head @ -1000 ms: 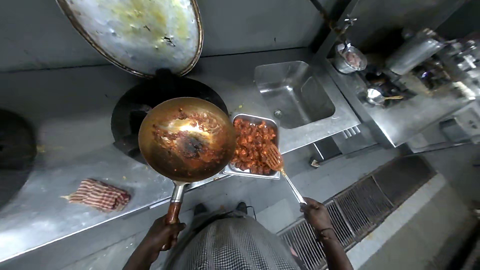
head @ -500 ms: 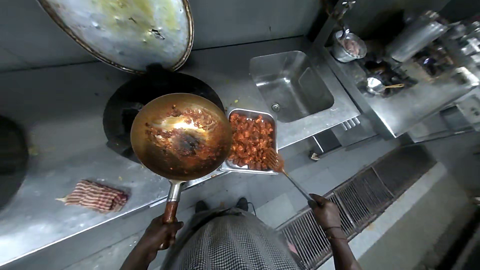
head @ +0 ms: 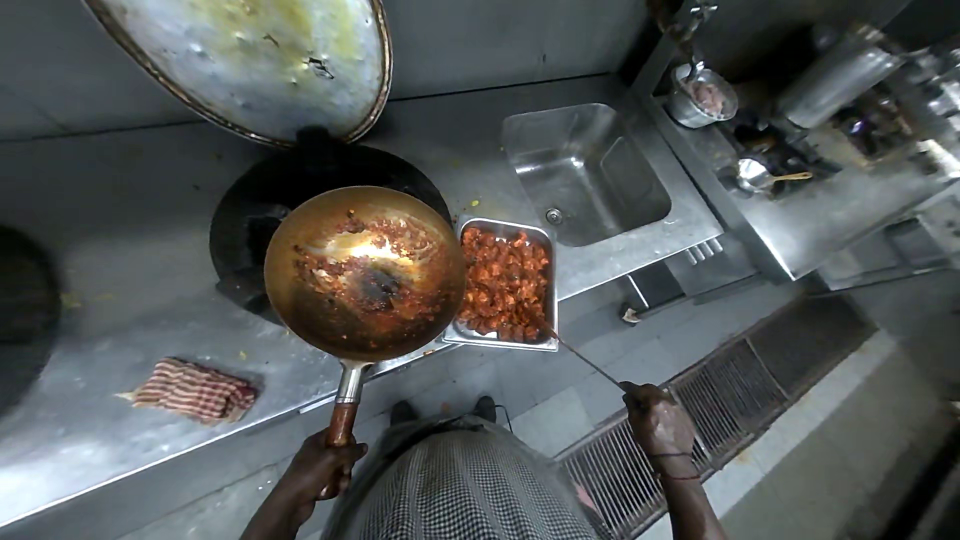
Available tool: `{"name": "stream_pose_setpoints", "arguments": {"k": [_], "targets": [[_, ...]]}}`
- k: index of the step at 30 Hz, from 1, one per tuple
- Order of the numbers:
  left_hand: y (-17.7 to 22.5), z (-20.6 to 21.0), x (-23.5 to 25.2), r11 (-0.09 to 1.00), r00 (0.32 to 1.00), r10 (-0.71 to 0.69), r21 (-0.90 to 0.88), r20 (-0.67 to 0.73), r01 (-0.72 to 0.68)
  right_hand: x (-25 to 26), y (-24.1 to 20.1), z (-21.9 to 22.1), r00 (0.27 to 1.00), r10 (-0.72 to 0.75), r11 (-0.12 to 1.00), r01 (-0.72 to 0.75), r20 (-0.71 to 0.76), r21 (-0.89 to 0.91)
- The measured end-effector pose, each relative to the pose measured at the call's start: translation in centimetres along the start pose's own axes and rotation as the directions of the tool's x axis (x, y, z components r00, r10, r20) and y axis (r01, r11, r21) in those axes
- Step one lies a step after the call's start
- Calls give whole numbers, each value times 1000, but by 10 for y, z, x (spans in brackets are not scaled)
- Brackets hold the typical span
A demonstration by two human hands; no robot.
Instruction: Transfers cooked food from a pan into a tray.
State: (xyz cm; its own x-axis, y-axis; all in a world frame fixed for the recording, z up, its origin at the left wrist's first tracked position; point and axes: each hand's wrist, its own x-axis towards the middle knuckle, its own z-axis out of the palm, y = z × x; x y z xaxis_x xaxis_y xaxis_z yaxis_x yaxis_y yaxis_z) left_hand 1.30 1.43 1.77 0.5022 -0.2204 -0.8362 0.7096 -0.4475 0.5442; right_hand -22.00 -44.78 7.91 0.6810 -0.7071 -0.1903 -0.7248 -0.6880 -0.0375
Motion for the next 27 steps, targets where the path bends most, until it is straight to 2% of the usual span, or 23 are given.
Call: {"name": "stream_pose_setpoints", "arguments": {"k": [7,16,19,22,24,26,27], "targets": [[-1,-1,0,1000,1000,7,0,12,-7,2,2,-1,998,-39,999,40,-55,30],[1,0,1,1000,1000,2,-12,3,-2,6,10,-2,997,55,962,-41,-46,271],[0,-1,0,1000,1000,3,-17,-3,-3,9,7,-1,991,132,878,-118,2,465],[2,-1,-3,1000,1000,5,-6,-1,-5,14,-17,-6,986,150,697,-158,73,700],[4,0,-4,1000,1000,-1,10,10,1,18,-40,-10,988,116,593,-152,103,790],[5,1,-5,999,1000,-23,32,18,22,25,-66,-13,993,40,579,-117,115,807],[6,0,-6,999,999,-39,35,18,38,31,-80,-15,993,-14,613,-83,116,785]]}}
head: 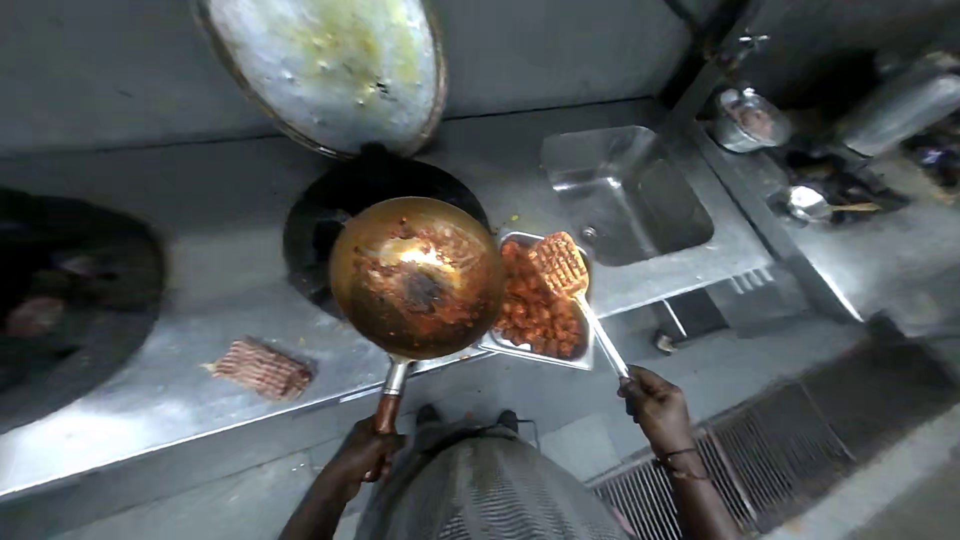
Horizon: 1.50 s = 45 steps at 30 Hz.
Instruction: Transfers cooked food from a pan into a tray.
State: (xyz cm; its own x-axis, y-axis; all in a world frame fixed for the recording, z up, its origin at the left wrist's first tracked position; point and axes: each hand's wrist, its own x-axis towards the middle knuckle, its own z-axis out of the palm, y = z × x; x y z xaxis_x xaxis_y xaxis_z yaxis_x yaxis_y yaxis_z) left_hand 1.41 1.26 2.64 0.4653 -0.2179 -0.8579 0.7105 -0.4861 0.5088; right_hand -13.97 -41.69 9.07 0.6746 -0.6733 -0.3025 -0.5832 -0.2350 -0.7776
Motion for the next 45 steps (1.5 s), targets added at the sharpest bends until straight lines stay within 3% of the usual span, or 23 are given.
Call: {"name": "stream_pose_setpoints", "arguments": {"k": [4,8,14,17,19,21,23,24,26,30,32,35,38,40,42,45], "targets": [[-3,-4,4,1000,1000,7,-15,24,-6,27,-46,28,963,-102,908,192,250,-371],[-6,-4,7,999,998,40,-12,40,-40,49,-105,28,920,-19,611,321,392,-724],[-9,-5,11,999,999,38,-29,34,-37,70,-175,19,921,64,317,347,385,-883],[-10,-4,13,999,999,33,-14,44,-32,86,-185,47,896,126,219,394,426,-893],[-11,-5,14,999,998,39,-6,48,-39,96,-179,86,851,108,264,473,513,-840],[-12,-6,15,998,997,57,11,41,-58,95,-172,132,816,37,398,518,577,-757],[-12,-7,15,998,997,63,29,40,-64,78,-171,167,826,-20,534,485,563,-692],[-11,-8,15,998,997,61,33,42,-62,72,-176,173,830,-26,548,478,557,-686],[-9,-11,14,997,997,64,30,48,-66,66,-194,153,824,0,473,499,567,-726],[-13,-16,16,995,993,93,38,72,-96,82,-211,67,794,152,307,528,589,-792],[-17,-17,20,991,990,124,41,73,-127,94,-188,53,745,202,403,528,636,-747],[-19,-16,23,989,990,124,69,66,-129,83,-152,94,694,165,646,461,701,-608],[-19,-17,23,988,991,120,90,65,-126,57,-143,174,772,80,776,348,630,-525],[-19,-17,21,986,990,123,103,63,-129,42,-153,202,829,18,810,315,558,-495],[-14,-15,17,987,991,118,98,62,-124,39,-172,183,843,-11,727,376,538,-575],[-8,-14,14,995,995,82,60,59,-86,35,-218,109,877,44,410,422,479,-809]]}}
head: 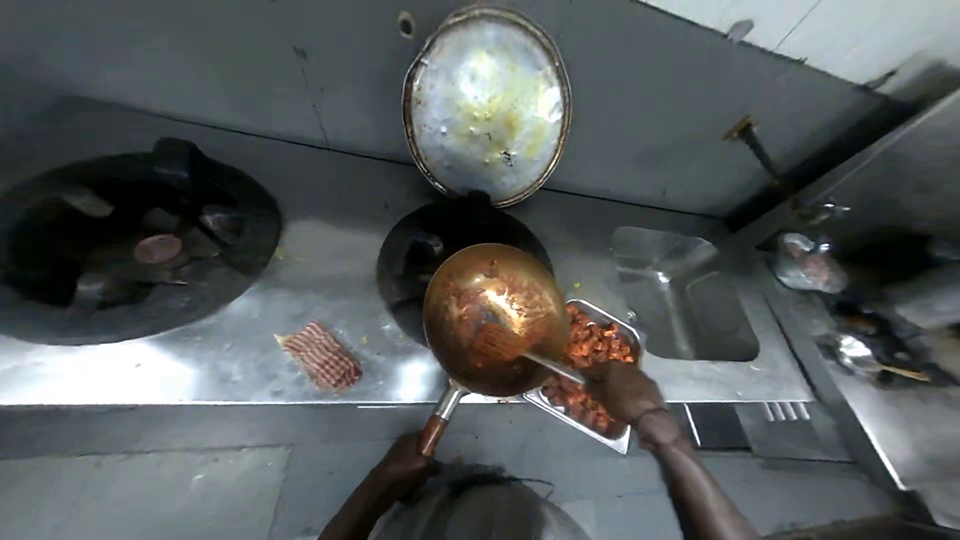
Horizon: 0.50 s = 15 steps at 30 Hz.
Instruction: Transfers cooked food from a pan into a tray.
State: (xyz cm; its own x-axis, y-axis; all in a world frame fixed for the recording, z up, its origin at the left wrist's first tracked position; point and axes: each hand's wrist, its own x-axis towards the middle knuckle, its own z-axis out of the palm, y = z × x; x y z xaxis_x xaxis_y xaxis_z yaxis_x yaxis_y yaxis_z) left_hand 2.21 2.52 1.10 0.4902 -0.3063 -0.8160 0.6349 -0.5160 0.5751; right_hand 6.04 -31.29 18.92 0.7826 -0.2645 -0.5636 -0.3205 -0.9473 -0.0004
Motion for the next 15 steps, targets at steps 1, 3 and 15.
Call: {"name": "stream_pose_setpoints", "arguments": {"k": [1,3,15], "targets": [[0,0,0,1000,1000,-6,-10,-1,6,-11,16,-15,999,47,994,-49,-22,-99],[-1,2,0,999,1000,-10,-33,3,10,-17,40,-30,981,168,962,-184,-92,-201],[-5,3,1,999,1000,3,-37,-19,-4,80,-27,-7,963,77,995,-92,-256,-49]]}}
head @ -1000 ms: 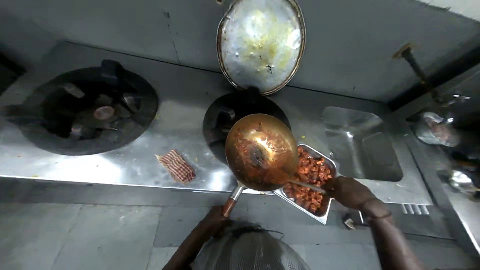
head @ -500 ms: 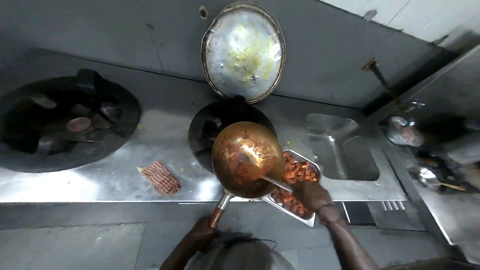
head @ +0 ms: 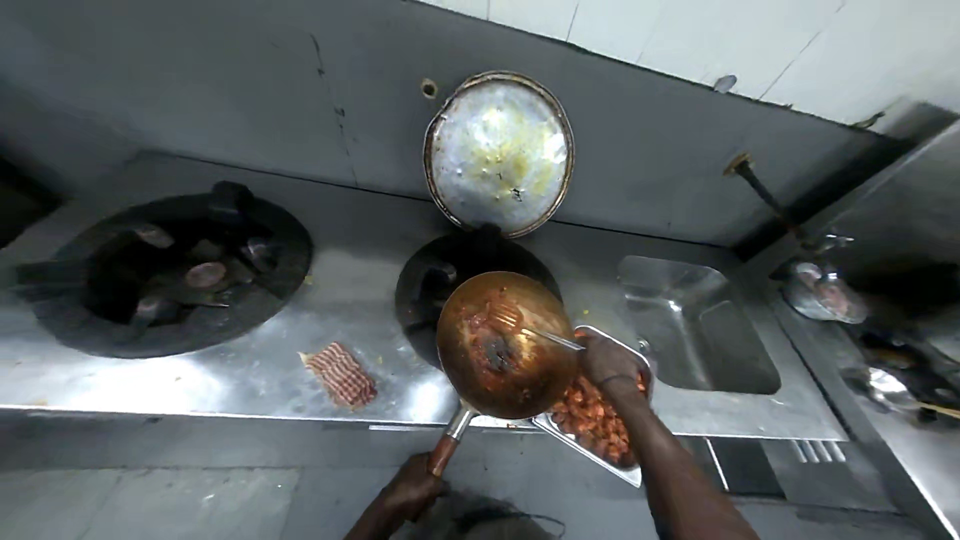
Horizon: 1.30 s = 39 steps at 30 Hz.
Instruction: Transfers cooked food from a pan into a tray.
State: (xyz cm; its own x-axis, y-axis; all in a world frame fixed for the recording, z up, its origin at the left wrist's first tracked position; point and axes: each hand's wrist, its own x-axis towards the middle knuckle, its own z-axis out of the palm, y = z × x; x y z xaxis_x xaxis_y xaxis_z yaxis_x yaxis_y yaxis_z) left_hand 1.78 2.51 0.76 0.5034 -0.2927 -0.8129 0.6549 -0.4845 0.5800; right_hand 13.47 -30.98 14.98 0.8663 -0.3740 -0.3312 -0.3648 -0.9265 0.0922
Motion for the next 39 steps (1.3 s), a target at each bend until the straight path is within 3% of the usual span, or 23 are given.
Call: {"name": "stream_pose_setpoints", "arguments": {"k": [3,6,10,15,19,22,24,29,32,35,39], "targets": [[-2,-1,0,1000,1000,13,3,6,-13,1,43,-27,996,53,996,-58,-69,-68],[-4,-2,4,1000,1000,12,7,15,-13,34,71,-30,992,91,994,-96,-92,-53],[-4,-4,6,1000,1000,-3,6,24,3,65,36,-20,998,6,1000,-6,-65,2],[-4,-3,6,1000,1000,-18,15,14,17,27,-19,-23,955,-281,955,269,-92,-126],[-4,-3,2,1000,1000,-12,-7,14,12,19,12,-50,973,-192,976,175,-132,-129],[-6,-4,3,1000,1000,-6,-15,18,6,34,50,-66,987,-50,990,29,-155,-134],[-6,-6,4,1000,1000,-9,-9,27,10,49,59,-60,990,-31,990,11,-138,-139],[-8,-7,6,1000,1000,-19,-3,17,19,43,0,-22,983,-166,984,161,-74,-78],[-16,-5,8,999,999,34,20,-9,-34,22,-20,-23,967,-243,968,237,-77,-76],[-23,0,13,989,994,92,126,-65,-83,12,7,-36,980,-193,977,187,-53,-99],[-30,5,21,954,985,124,286,-119,-85,19,84,-19,995,-58,995,65,86,-81]]}}
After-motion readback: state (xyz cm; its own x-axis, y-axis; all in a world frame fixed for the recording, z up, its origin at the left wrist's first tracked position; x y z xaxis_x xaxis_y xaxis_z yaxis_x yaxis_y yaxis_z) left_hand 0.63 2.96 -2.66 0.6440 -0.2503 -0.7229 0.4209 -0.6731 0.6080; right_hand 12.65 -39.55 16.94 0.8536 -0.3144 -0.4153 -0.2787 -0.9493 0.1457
